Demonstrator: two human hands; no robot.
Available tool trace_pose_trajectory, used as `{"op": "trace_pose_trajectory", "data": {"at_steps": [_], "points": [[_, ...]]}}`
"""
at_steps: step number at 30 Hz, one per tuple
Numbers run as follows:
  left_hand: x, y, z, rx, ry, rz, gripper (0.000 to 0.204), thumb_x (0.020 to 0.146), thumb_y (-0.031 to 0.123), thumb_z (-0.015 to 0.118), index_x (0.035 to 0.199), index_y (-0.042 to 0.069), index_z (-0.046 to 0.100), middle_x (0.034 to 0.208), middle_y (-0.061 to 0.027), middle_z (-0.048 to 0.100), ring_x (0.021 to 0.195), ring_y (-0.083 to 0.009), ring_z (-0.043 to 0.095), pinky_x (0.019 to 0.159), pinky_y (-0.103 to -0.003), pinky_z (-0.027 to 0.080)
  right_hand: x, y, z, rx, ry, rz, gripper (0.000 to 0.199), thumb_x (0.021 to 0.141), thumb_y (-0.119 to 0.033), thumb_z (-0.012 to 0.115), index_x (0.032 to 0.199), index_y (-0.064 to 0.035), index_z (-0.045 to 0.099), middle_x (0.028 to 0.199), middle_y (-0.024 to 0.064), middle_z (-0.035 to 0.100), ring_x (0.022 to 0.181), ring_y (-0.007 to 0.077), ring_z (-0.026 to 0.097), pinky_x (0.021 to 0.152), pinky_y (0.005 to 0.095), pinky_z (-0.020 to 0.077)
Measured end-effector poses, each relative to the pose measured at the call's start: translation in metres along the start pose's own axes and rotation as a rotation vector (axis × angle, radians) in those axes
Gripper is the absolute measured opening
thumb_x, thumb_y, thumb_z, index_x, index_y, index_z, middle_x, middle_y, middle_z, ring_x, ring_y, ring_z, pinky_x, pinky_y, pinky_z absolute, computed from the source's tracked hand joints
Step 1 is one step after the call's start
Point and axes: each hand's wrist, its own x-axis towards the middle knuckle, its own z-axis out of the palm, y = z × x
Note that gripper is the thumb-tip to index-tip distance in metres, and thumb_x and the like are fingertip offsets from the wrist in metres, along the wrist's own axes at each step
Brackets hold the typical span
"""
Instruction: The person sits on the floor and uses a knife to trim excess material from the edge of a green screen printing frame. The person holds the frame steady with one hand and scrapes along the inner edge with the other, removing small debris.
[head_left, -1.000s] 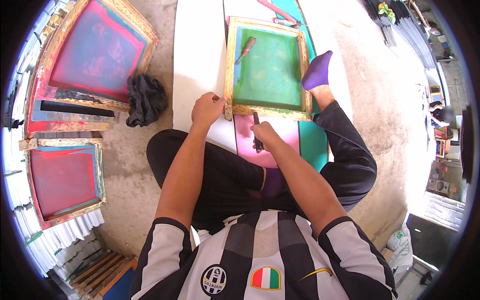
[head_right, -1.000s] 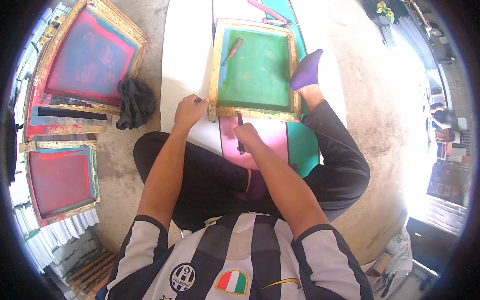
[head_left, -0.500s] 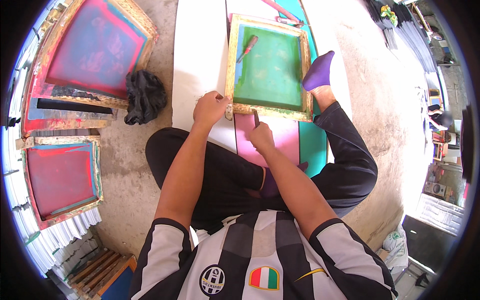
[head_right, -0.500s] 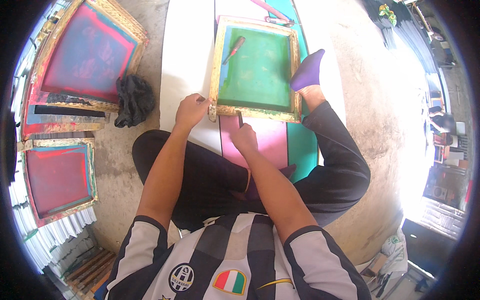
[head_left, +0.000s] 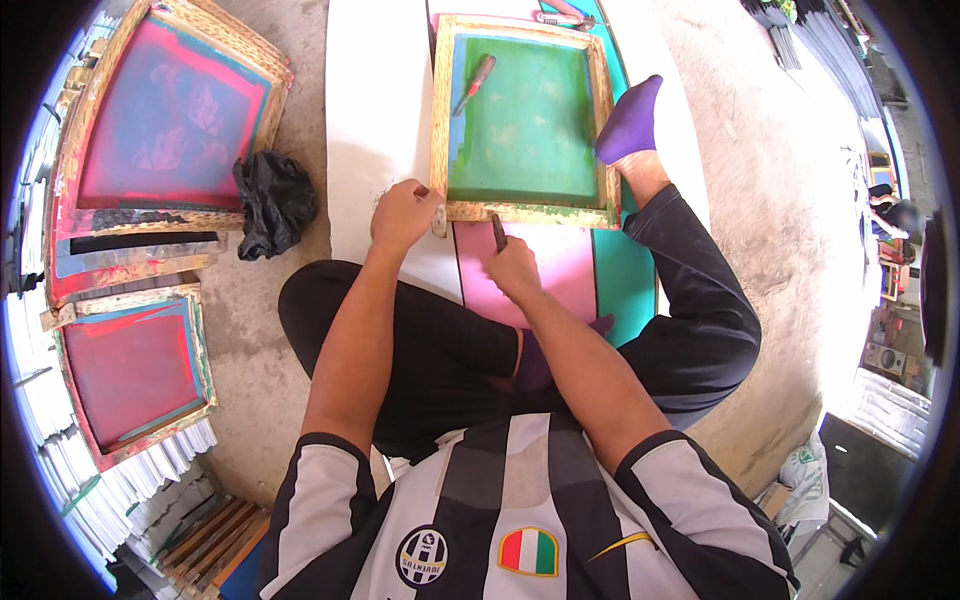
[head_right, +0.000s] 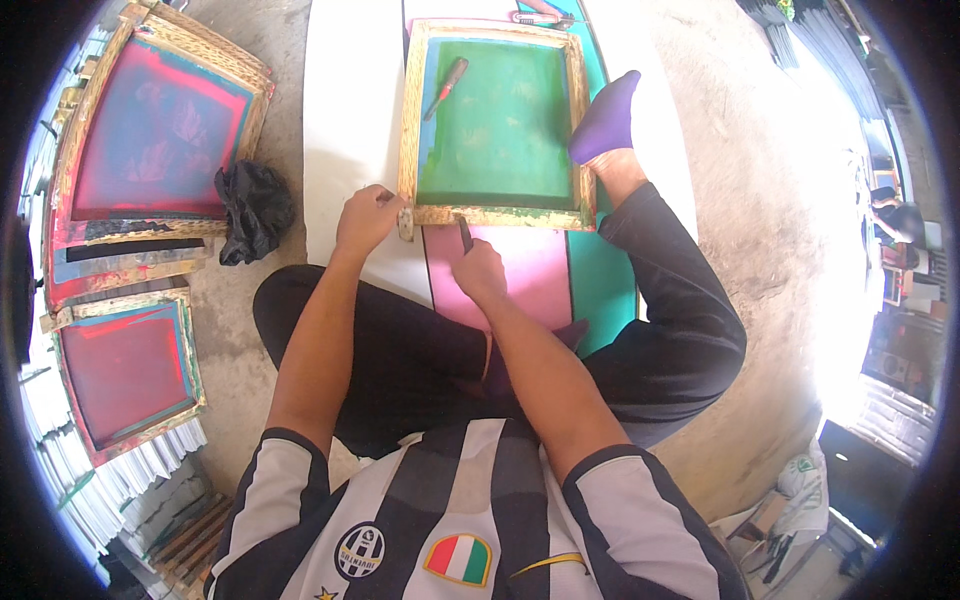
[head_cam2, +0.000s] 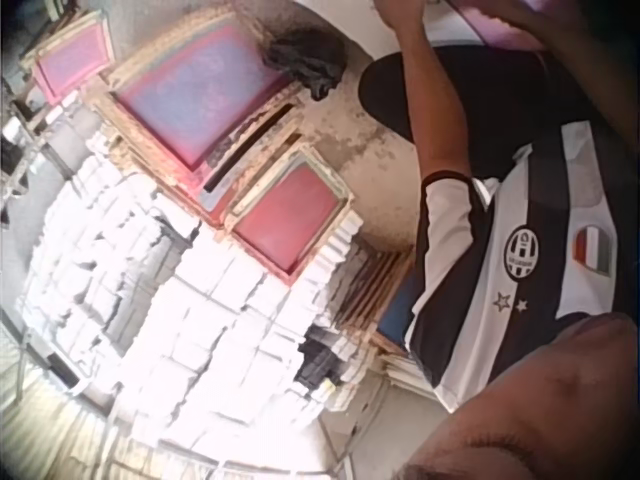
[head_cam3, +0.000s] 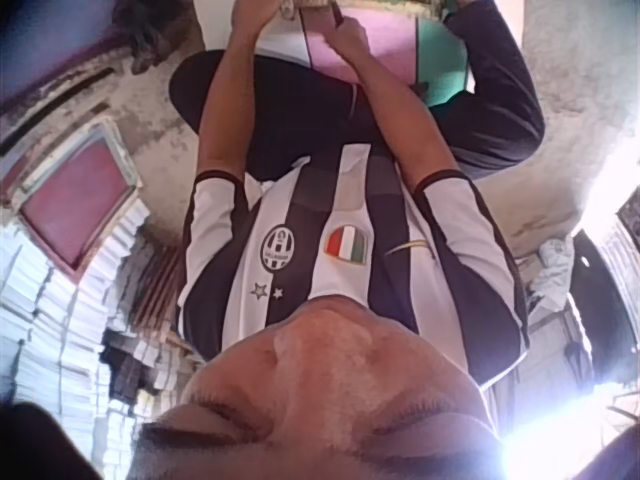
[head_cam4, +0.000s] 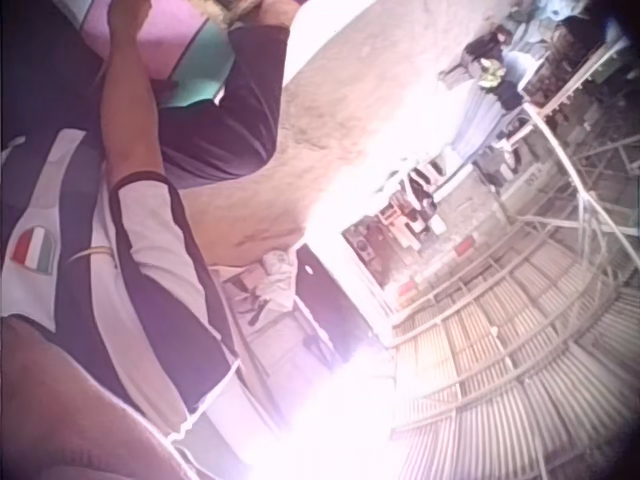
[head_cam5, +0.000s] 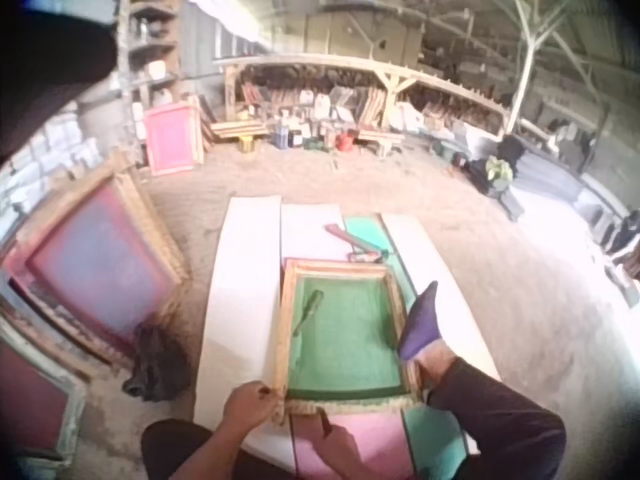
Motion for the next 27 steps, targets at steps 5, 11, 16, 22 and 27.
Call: {"op": "trace_pose_trajectory", "data": {"at_steps": [5, 11, 16, 22, 27], "points": [[0.001, -0.003, 0.001, 0.016, 0.013, 0.002, 0.049, 0.090, 0.045, 0.070, 0.102, -0.002, 0.076, 0.100, -0.0209, 0.076, 0.095, -0.0362, 0.073, 0.083, -0.046, 0.056, 0.005, 0.005, 0.001, 0.045, -0.013, -0.015, 0.033, 0.085, -0.017, 0.067, 0.111, 0.0014, 0.071, 0.106, 0.0283, 0.074, 0.105, 0.0428, 0.072, 0.091, 0.0512, 0.0569], [0.004, -0.011, 0.001, 0.007, -0.013, -0.015, 0.049, 0.091, 0.045, 0.070, 0.102, -0.002, 0.076, 0.100, -0.0214, 0.077, 0.095, -0.0366, 0.074, 0.083, -0.045, 0.056, 0.001, 0.002, -0.008, 0.121, -0.049, -0.044, 0.019, 0.083, -0.014, 0.065, 0.093, 0.0014, 0.069, 0.086, 0.0224, 0.074, 0.070, 0.0327, 0.073, 0.063, 0.0457, 0.0580], [0.003, -0.009, 0.003, 0.000, 0.003, -0.008, 0.048, 0.091, 0.044, 0.070, 0.101, -0.002, 0.076, 0.097, -0.0214, 0.077, 0.093, -0.0364, 0.074, 0.083, -0.045, 0.056, 0.012, 0.016, -0.001, 0.306, -0.142, -0.049, 0.008, 0.082, -0.008, 0.062, 0.083, -0.0001, 0.061, 0.072, 0.0157, 0.067, 0.050, 0.0226, 0.062, 0.046, 0.0398, 0.0502], [0.003, -0.011, 0.001, -0.020, 0.014, 0.014, 0.045, 0.091, 0.041, 0.071, 0.100, -0.003, 0.076, 0.094, -0.0202, 0.076, 0.090, -0.0354, 0.074, 0.082, -0.043, 0.056, 0.009, 0.023, -0.005, 0.797, -0.422, -0.041, 0.008, 0.081, 0.000, 0.063, 0.085, -0.0027, 0.058, 0.066, 0.0119, 0.060, 0.047, 0.0214, 0.057, 0.042, 0.0359, 0.0467], [-0.011, -0.004, 0.004, -0.119, 0.014, 0.303, 0.031, 0.088, 0.028, 0.077, 0.105, 0.003, 0.077, 0.095, -0.0158, 0.076, 0.085, -0.0297, 0.072, 0.077, -0.040, 0.055, 0.004, 0.026, -0.010, 0.738, -0.504, -0.108, 0.015, 0.080, 0.001, 0.066, 0.090, -0.0034, 0.057, 0.068, 0.0105, 0.061, 0.049, 0.0210, 0.060, 0.044, 0.0347, 0.0466]]}}
